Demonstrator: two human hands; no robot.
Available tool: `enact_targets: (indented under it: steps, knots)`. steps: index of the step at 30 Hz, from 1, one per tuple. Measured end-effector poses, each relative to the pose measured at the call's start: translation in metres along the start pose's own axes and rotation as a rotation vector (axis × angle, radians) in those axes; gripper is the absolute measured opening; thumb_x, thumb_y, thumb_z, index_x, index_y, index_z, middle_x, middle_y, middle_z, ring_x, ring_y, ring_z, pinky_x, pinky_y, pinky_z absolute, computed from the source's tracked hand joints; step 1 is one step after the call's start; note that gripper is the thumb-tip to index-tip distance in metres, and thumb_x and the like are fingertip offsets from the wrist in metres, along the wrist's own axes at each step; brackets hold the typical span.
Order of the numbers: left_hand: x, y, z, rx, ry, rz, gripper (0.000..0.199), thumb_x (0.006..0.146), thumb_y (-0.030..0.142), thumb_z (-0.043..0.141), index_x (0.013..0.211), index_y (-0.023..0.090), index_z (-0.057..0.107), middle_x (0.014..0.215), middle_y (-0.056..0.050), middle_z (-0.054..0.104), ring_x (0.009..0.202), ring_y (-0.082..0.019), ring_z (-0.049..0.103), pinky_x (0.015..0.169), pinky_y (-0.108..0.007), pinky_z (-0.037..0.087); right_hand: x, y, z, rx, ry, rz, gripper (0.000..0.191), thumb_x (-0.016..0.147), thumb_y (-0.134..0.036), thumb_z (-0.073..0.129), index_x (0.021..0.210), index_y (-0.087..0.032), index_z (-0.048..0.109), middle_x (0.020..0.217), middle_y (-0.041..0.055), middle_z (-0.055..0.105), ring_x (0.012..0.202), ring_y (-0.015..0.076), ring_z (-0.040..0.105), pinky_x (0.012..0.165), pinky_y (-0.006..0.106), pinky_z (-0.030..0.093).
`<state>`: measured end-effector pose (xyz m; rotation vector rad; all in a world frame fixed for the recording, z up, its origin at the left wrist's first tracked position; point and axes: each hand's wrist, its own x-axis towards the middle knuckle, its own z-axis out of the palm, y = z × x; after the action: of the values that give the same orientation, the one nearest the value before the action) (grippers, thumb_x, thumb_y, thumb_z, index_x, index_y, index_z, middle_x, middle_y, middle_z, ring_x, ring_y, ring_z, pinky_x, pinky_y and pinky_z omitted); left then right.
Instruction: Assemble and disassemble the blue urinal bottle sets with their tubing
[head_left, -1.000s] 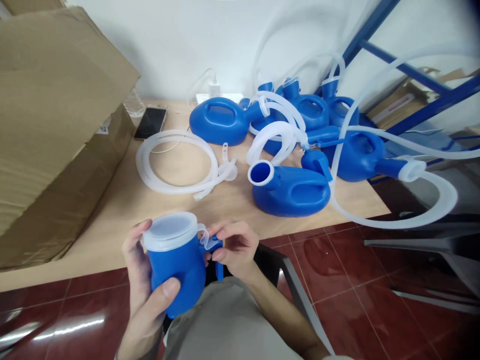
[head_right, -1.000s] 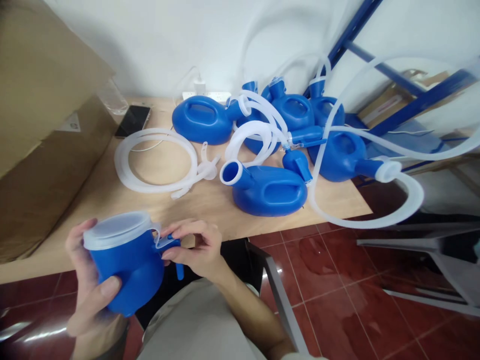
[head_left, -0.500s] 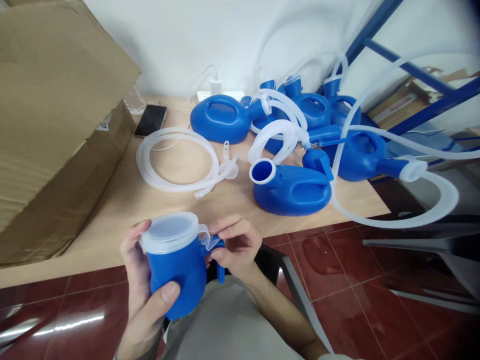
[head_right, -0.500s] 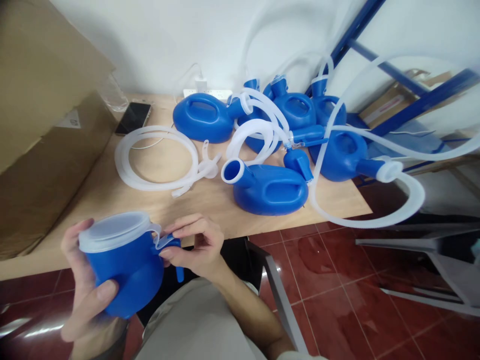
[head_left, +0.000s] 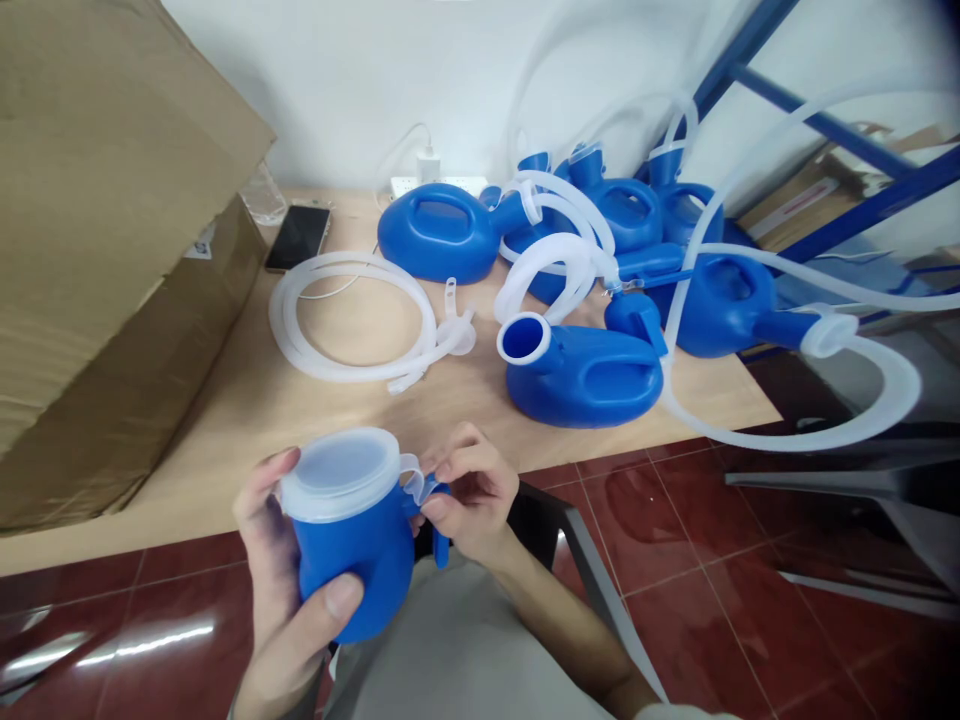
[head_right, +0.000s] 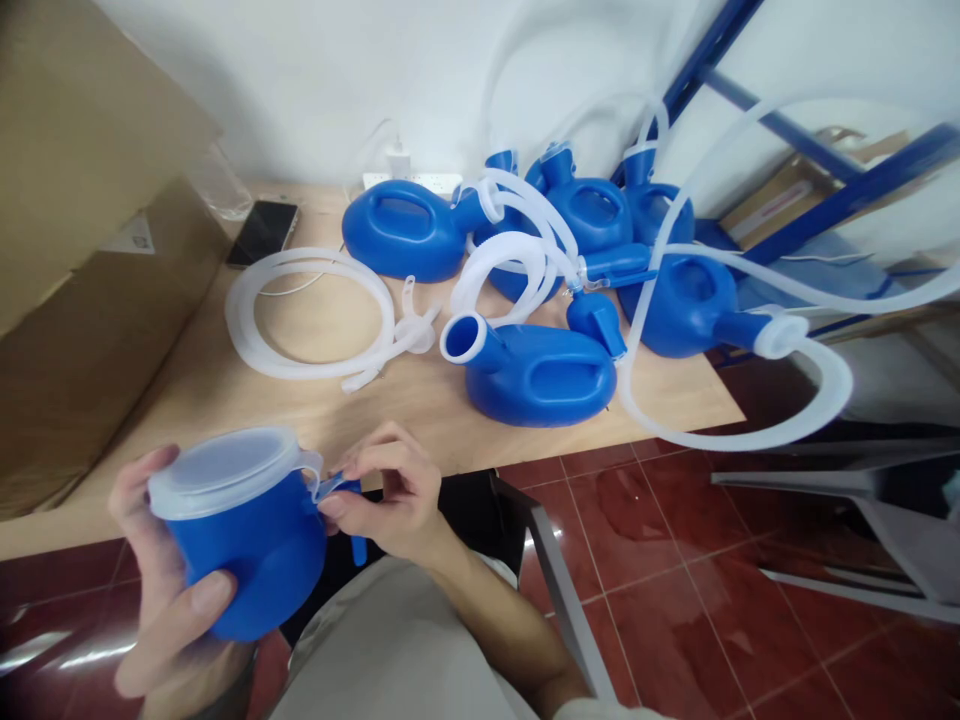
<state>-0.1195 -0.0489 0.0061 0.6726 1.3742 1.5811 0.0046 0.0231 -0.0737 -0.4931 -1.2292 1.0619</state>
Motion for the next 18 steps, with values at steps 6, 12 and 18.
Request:
enact_targets:
  steps: [6,12,18]
  knots:
    - [-0.001,0.000,0.008,0.054,0.058,0.037,0.070,0.069,0.055,0.088,0.132,0.050,0.058,0.128,-0.005,0.061,0.103,-0.038,0.070,0.068,-0.050,0.070,0.001,-0.001,0.000,-0.035,0.000,0.100,0.022,0.098,-0.049,0.078,0.105,-0.030,0.069,0.091,0.0009,0.069,0.068,0.0145,0.070,0.063,0.031,0.066]
    - [0.000,-0.002,0.004,0.088,0.051,0.074,0.068,0.069,0.055,0.088,0.131,0.051,0.060,0.128,-0.003,0.064,0.104,-0.036,0.069,0.077,-0.054,0.070,-0.001,-0.006,0.002,0.074,-0.007,0.171,0.018,0.096,-0.041,0.082,0.106,-0.029,0.072,0.095,0.0015,0.066,0.069,0.0125,0.069,0.048,0.021,0.061]
    - [0.000,-0.002,0.005,0.065,0.067,0.068,0.070,0.071,0.051,0.088,0.133,0.047,0.058,0.128,-0.004,0.066,0.104,-0.036,0.072,0.073,-0.049,0.069,-0.001,-0.012,0.001,0.086,-0.008,0.299,0.026,0.093,-0.044,0.085,0.112,-0.027,0.081,0.100,0.0013,0.059,0.060,0.0086,0.068,0.047,0.021,0.063]
